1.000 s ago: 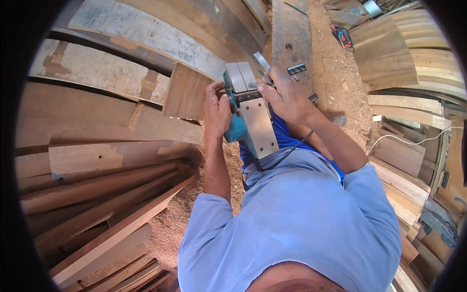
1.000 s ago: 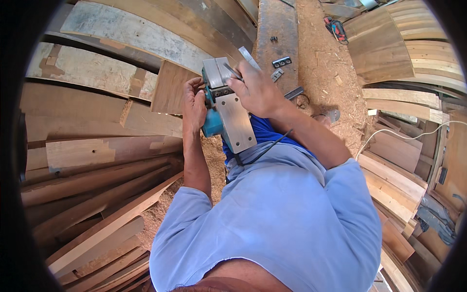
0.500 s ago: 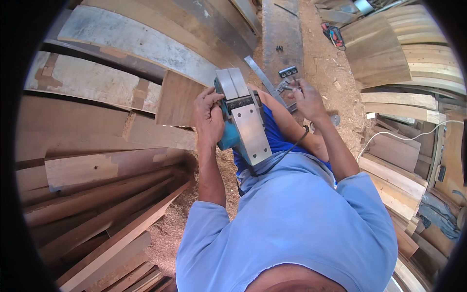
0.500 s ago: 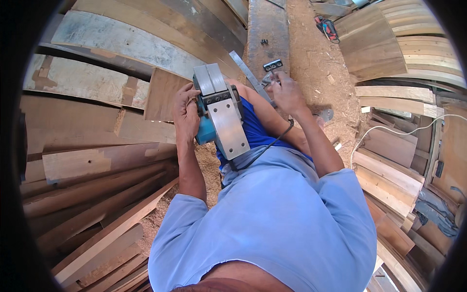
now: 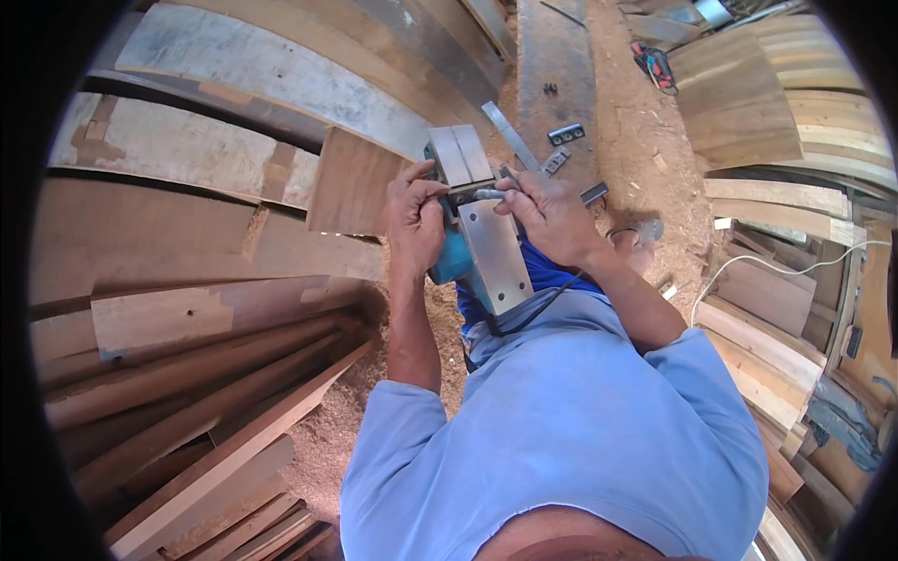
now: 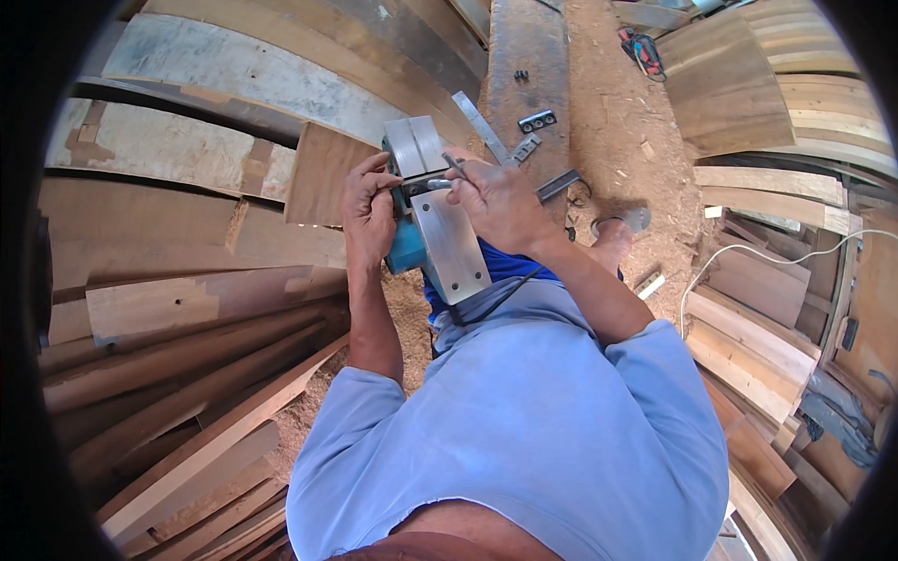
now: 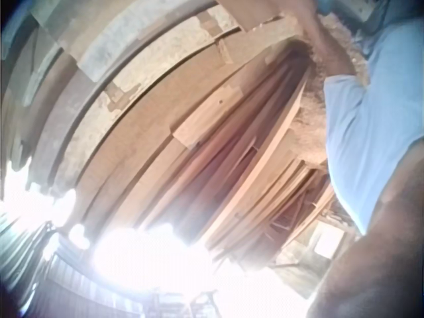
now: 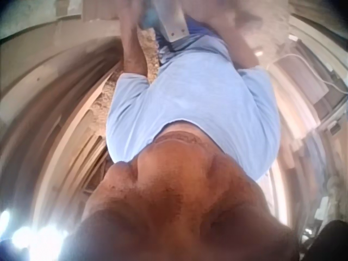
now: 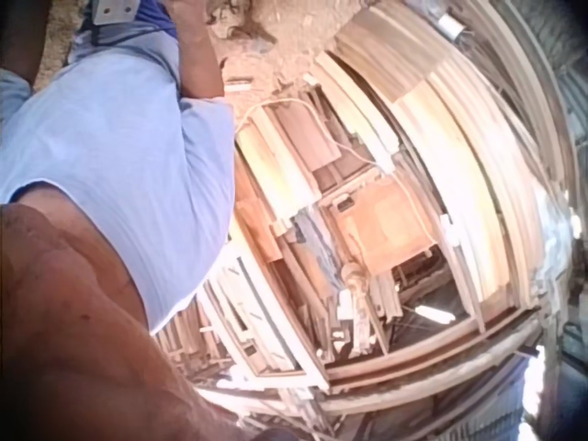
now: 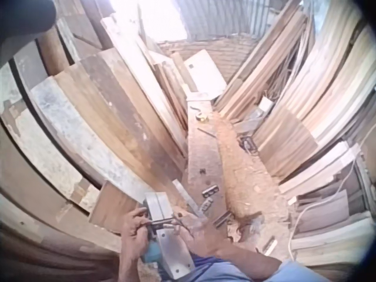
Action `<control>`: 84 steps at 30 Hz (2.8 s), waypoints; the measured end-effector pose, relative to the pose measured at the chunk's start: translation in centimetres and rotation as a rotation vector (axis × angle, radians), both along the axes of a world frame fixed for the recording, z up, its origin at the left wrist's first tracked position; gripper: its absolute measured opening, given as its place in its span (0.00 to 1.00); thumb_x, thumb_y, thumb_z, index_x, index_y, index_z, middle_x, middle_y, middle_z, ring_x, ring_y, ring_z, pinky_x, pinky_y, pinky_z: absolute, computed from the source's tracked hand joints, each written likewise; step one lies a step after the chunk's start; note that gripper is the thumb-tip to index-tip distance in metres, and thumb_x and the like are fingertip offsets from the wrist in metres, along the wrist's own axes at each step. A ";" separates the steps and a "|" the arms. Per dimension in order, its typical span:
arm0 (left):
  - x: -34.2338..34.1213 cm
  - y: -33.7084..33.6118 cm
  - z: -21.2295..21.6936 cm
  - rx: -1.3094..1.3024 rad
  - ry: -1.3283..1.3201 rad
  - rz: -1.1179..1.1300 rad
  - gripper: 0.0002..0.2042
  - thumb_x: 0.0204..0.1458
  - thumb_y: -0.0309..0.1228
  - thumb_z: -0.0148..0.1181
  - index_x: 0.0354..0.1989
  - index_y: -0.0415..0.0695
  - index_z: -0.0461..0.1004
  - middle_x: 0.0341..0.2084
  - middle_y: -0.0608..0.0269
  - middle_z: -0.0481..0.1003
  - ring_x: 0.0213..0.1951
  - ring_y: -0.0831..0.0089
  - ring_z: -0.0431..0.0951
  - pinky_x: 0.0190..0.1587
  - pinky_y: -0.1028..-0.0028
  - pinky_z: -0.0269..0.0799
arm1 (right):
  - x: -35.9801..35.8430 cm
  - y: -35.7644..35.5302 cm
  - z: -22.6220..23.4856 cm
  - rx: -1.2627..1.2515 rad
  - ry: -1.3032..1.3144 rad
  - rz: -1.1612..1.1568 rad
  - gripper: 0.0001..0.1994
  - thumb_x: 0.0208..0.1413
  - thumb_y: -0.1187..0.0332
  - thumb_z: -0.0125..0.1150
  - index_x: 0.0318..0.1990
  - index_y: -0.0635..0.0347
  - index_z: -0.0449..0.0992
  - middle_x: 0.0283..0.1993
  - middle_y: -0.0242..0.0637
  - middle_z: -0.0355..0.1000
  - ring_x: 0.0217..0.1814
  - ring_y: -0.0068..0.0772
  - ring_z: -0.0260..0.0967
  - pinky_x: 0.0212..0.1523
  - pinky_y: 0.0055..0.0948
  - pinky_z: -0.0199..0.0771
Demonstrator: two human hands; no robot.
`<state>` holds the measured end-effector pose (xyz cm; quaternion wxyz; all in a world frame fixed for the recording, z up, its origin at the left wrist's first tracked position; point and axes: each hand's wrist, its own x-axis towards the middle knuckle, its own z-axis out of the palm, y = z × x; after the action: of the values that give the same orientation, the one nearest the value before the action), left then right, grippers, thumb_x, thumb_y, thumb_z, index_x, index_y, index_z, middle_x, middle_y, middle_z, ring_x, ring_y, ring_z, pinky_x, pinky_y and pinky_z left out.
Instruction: The person adjusts the blade and base plate of an electric wood planer by hand using a small metal ruler to check alignment.
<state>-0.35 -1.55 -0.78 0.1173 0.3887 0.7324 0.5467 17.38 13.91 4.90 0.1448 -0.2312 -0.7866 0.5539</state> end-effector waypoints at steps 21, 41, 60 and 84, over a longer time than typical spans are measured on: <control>0.3 1.1 1.0 -0.288 -0.328 -0.012 0.21 0.62 0.31 0.56 0.61 0.37 0.64 0.46 0.42 0.76 0.46 0.54 0.78 0.54 0.58 0.73 | -2.4 -0.8 0.0 0.201 0.003 0.124 0.10 0.66 0.73 0.55 0.47 0.71 0.78 0.46 0.53 0.80 0.46 0.49 0.83 0.46 0.41 0.80; -0.2 -0.1 -0.7 -0.047 0.037 0.036 0.15 0.51 0.21 0.51 0.45 0.42 0.81 0.59 0.43 0.75 0.61 0.49 0.72 0.65 0.57 0.67 | -2.8 -0.1 0.0 0.571 0.085 0.310 0.13 0.60 0.75 0.61 0.52 0.66 0.79 0.38 0.52 0.79 0.48 0.59 0.77 0.48 0.52 0.76; 0.3 -0.1 0.1 0.013 -0.007 0.021 0.13 0.48 0.19 0.51 0.36 0.38 0.82 0.56 0.45 0.78 0.58 0.52 0.75 0.60 0.59 0.72 | -0.8 -1.5 -2.8 0.468 0.195 0.089 0.22 0.61 0.80 0.55 0.63 0.68 0.74 0.64 0.61 0.72 0.65 0.62 0.72 0.63 0.44 0.73; 0.1 0.1 0.1 0.004 -0.017 0.025 0.13 0.49 0.20 0.51 0.36 0.40 0.82 0.55 0.44 0.78 0.57 0.53 0.76 0.62 0.59 0.70 | -1.5 -1.3 -2.8 0.564 0.167 0.099 0.24 0.55 0.79 0.56 0.62 0.68 0.74 0.63 0.64 0.72 0.63 0.63 0.73 0.61 0.46 0.74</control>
<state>-0.28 -1.44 -0.69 0.1160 0.3750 0.7350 0.5530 15.91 12.60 2.09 0.2404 -0.0965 -0.9052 0.3370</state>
